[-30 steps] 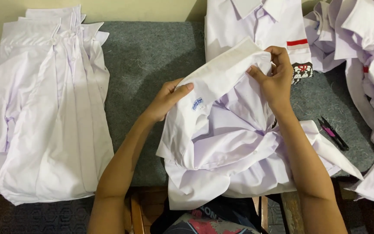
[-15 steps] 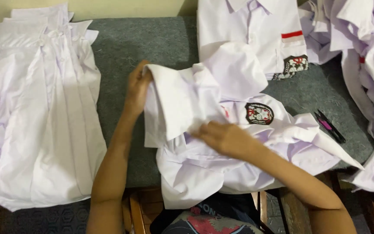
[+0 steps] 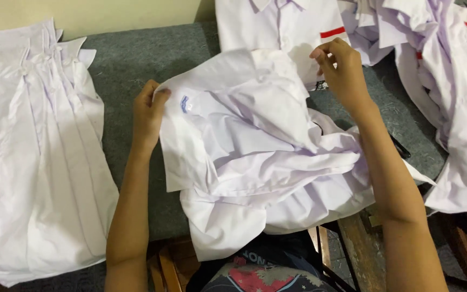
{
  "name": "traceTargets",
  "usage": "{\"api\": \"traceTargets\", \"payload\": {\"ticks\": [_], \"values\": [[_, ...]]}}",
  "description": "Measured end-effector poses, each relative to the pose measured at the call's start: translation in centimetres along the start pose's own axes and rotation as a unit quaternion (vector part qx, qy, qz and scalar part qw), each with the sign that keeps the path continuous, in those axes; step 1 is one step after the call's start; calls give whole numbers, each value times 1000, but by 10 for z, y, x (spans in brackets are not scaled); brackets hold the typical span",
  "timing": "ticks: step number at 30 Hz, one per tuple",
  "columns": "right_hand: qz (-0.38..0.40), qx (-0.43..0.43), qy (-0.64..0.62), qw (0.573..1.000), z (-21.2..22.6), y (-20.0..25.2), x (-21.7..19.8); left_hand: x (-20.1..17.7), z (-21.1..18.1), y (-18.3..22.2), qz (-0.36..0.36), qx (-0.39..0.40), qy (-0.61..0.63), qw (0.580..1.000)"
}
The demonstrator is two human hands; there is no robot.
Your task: Folding a white school shirt and using thread snips to trim loose threads during a quality control inspection.
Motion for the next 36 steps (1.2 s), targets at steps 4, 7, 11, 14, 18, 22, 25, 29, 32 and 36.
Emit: {"api": "traceTargets", "payload": {"ticks": [4, 7, 11, 14, 18, 22, 25, 29, 32, 36], "values": [[202, 71, -149, 965, 18, 30, -3, -9, 39, -3, -17, 21, -65, 997], [329, 195, 74, 921, 30, 73, 13, -7, 36, -6, -31, 11, -98, 995], [286, 142, -34, 947, -20, 85, 21, 4, 9, -11, -59, 76, -171, 981], [207, 205, -216, 932, -59, 70, 14, 16, -25, -9, -90, 290, -286, 909], [100, 214, -421, 876, -92, 53, 14, 75, -41, 6, 29, 475, -349, 807], [86, 187, -435, 876, -138, 42, 25, 140, -77, 27, 241, 499, -232, 800], [73, 206, -444, 869, -106, 52, 16, 164, -35, 21, 272, 436, -329, 793], [62, 218, -449, 864, -100, 54, 15, 173, -24, 14, 329, 340, -367, 801], [63, 244, -480, 840, -102, 57, 17, 174, -23, 14, 329, 321, -401, 792], [73, 245, -485, 836, -120, 54, 24, 169, -24, 14, 332, 287, -384, 812]]}}
Point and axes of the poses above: each hand's wrist, its own y-axis away from the middle knuckle, its own x-axis out of the palm, z = x × y, the point moved 5 cm from there along -y, towards the middle knuckle, and after that the axes turned 11 degrees about x, right-handed, at the moved point
